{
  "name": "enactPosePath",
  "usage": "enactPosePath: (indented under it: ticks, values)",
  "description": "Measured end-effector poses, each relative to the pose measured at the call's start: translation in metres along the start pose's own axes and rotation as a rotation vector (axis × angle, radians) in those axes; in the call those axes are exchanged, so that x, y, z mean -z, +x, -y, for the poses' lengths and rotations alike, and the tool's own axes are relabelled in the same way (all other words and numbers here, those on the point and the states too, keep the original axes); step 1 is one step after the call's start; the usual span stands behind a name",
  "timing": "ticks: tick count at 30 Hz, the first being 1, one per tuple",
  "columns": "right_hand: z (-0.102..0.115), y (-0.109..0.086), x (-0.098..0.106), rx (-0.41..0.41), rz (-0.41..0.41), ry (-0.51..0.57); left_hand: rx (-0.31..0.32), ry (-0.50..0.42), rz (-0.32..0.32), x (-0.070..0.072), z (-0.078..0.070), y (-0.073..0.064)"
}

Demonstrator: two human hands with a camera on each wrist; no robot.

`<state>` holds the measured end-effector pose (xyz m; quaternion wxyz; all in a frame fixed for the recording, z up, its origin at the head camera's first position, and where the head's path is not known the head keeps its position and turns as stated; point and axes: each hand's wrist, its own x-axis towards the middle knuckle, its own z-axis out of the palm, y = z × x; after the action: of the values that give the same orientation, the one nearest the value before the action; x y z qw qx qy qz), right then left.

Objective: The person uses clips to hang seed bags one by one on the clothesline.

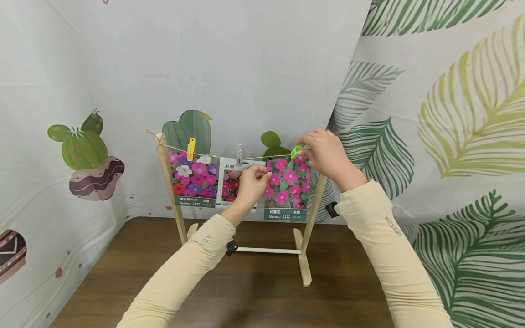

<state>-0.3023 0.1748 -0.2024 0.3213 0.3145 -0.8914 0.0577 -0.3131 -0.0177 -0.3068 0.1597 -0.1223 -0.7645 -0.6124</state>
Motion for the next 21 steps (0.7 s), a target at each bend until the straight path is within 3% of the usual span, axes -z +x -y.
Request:
enactPosePath:
  ticks: [12, 21]
  values:
    - [0.0011, 0.0011, 0.0005, -0.02, 0.049, 0.014, -0.007, 0.004, -0.011, -0.0015, 0.0019, 0.0014]
    - [-0.0002, 0.005, -0.0008, 0.02, 0.067, 0.029, -0.013, 0.014, -0.025, -0.0007, 0.0025, 0.0017]
